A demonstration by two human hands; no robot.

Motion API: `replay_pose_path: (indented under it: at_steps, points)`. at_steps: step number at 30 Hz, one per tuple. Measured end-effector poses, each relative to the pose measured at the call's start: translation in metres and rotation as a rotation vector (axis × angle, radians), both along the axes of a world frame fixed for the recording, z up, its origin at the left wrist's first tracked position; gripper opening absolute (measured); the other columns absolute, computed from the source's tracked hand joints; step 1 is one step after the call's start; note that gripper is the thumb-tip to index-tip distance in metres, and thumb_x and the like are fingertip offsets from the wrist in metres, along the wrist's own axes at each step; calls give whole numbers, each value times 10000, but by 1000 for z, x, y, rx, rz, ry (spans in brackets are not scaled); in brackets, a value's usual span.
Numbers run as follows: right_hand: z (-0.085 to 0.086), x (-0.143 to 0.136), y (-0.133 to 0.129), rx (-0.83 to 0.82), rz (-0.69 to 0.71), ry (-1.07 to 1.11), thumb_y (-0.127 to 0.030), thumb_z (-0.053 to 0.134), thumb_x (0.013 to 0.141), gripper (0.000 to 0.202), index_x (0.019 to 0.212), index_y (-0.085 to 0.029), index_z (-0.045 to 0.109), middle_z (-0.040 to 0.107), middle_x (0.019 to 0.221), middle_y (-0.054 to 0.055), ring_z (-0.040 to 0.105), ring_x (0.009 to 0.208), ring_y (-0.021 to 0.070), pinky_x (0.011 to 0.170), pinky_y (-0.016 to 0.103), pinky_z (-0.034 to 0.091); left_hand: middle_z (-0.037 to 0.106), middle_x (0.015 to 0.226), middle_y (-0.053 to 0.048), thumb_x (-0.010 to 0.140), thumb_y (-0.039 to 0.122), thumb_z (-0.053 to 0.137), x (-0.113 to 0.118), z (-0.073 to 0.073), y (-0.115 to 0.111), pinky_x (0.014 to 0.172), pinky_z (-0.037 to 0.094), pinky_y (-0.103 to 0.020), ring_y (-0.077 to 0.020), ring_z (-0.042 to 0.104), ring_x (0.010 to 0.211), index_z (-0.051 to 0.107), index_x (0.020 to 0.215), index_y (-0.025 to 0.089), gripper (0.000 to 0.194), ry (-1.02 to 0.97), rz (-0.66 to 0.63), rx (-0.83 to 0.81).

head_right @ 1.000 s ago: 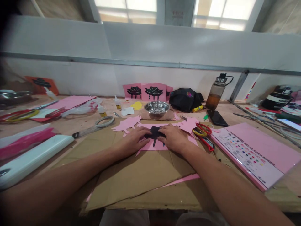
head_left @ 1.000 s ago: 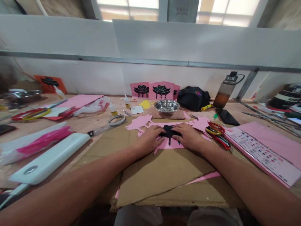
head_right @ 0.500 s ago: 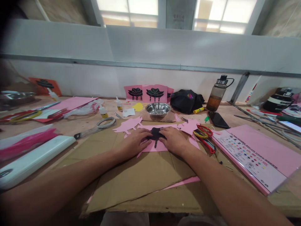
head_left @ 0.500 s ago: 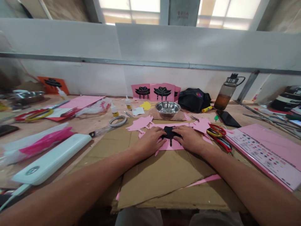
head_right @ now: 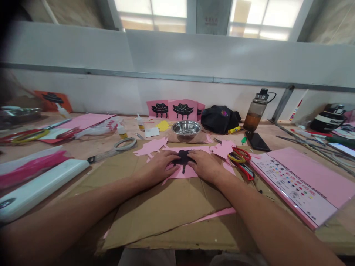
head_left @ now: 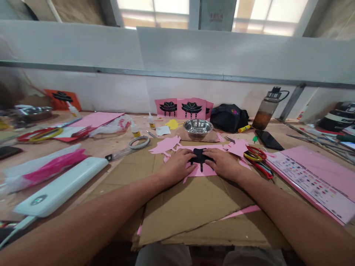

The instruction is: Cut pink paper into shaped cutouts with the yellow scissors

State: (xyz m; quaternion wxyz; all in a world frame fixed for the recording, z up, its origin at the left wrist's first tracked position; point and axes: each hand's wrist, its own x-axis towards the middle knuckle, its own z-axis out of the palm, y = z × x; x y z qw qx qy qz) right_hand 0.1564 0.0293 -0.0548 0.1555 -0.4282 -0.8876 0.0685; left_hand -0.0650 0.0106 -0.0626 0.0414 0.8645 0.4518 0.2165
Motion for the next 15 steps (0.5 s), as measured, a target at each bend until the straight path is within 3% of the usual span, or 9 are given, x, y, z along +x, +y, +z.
replay_pose_path:
  at_steps: [15]
  points:
    - [3,-2,-3,-20,-14,0,-282,494,965,408,1318,-145,645,607,1383,113,577,1268,259,1116,421,421,678,1207,-129,849,250,619,-1,0,1,1024,470,-435,-274,597,1150,716,1098,159,282,0,-8,2]
